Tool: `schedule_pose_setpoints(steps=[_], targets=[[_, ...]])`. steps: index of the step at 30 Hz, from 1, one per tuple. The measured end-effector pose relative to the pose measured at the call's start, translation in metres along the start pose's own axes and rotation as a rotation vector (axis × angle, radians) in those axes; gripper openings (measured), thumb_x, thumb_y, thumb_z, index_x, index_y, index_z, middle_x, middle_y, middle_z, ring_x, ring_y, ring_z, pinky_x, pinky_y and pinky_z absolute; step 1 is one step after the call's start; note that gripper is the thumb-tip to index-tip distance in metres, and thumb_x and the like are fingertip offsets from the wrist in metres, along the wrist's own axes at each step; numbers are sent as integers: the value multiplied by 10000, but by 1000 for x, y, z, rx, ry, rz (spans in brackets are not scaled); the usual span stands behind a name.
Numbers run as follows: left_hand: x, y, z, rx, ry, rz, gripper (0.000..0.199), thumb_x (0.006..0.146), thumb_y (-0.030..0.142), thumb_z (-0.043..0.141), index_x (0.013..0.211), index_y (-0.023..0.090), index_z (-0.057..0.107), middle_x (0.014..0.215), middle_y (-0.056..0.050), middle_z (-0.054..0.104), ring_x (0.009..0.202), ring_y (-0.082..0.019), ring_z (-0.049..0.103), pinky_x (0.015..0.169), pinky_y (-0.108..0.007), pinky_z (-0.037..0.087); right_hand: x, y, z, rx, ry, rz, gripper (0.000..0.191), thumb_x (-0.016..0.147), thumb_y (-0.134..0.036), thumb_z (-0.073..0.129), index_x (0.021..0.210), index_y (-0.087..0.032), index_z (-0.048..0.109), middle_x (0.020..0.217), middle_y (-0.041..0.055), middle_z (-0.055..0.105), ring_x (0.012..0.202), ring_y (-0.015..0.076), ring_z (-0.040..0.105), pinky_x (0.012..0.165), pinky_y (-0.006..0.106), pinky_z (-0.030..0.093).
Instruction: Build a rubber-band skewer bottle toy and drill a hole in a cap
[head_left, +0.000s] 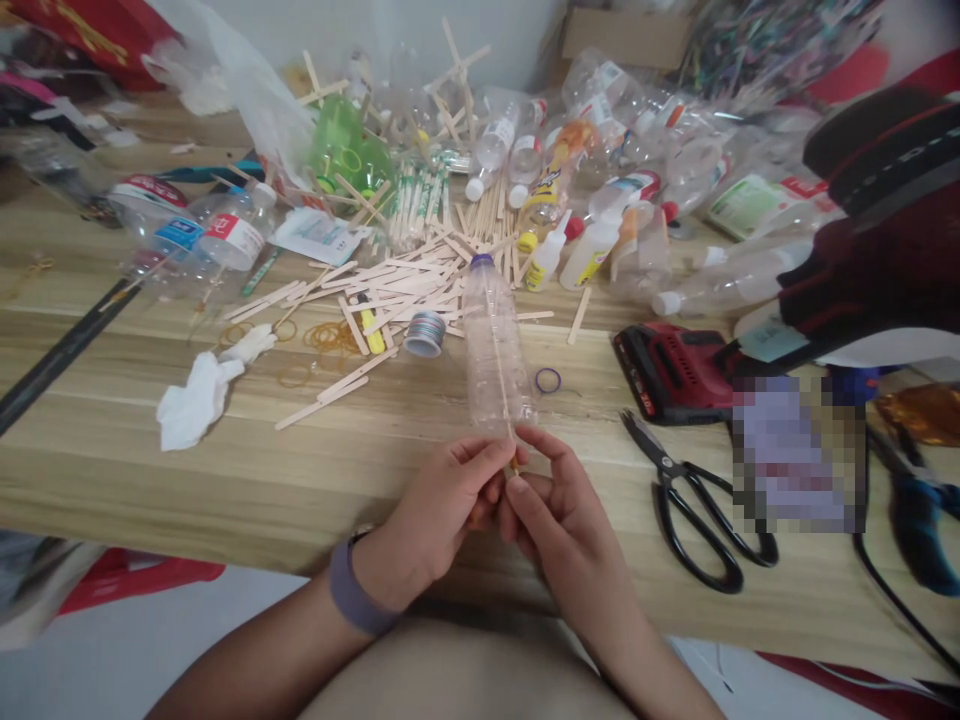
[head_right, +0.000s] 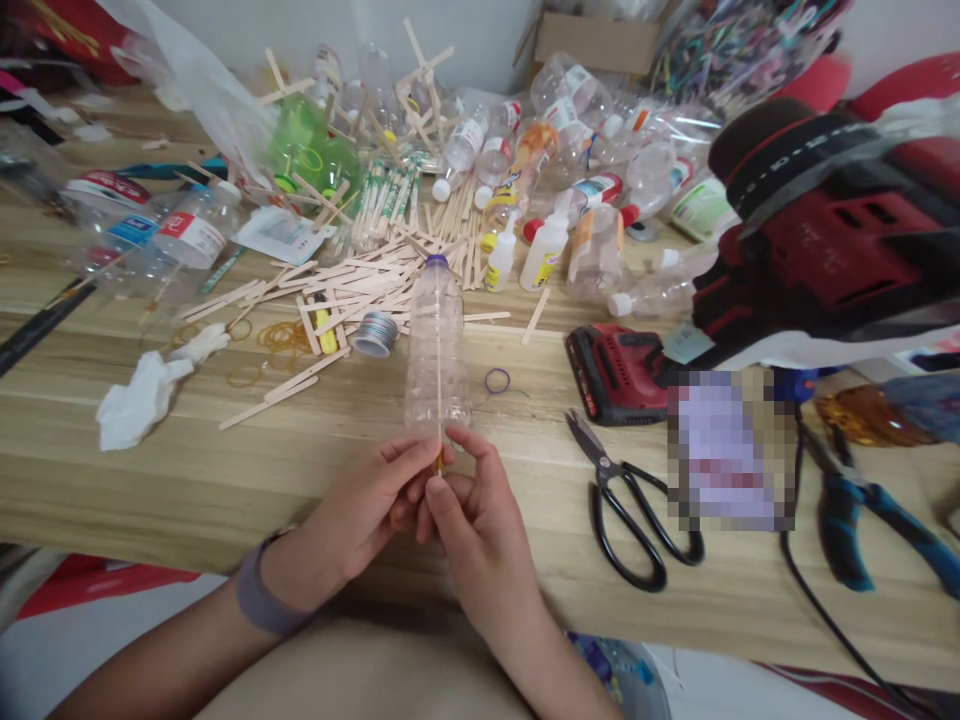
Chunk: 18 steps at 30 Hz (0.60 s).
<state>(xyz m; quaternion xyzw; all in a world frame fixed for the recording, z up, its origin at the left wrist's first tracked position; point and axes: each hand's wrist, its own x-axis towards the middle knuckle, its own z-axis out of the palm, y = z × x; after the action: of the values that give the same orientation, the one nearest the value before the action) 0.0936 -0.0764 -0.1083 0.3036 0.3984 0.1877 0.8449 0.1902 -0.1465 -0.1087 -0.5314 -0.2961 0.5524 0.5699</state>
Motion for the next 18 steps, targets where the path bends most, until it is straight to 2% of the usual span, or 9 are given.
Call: schedule_pose_setpoints(steps=[3, 8, 13, 18], targets=[[-4, 0, 2, 7, 12, 31, 285, 763, 417, 644, 641, 182, 540, 448, 87, 400, 367, -56, 397, 386, -202, 228, 0, 0, 2, 39, -11, 1, 373, 916, -404, 597, 1170, -198, 418, 546, -86, 531, 469, 82, 450, 426, 188, 286], [-9, -2, 1, -13, -17, 24, 270, 761, 373, 632, 606, 181, 523, 454, 82, 390, 390, -60, 391, 404, -214, 225, -2, 2, 4, 84, -10, -1, 402, 913, -398, 618, 1207, -202, 425, 549, -85, 548, 464, 80, 456, 444, 191, 324], [-12, -2, 1, -54, -28, 0, 407, 807, 412, 592, 523, 187, 406, 453, 64, 393, 429, -68, 426, 441, -213, 268, -4, -1, 3, 79, -8, 19, 433, 901, -396, 628, 1223, -197, 417, 564, -80, 557, 500, 91, 496, 460, 194, 332], [-9, -3, 1, -55, -19, 28, 404, 821, 465, 596, 576, 194, 424, 452, 88, 361, 374, -53, 356, 414, -227, 197, -6, -3, 3, 31, -14, 26, 397, 905, -399, 608, 1188, -208, 404, 553, -87, 546, 478, 88, 458, 442, 196, 294]])
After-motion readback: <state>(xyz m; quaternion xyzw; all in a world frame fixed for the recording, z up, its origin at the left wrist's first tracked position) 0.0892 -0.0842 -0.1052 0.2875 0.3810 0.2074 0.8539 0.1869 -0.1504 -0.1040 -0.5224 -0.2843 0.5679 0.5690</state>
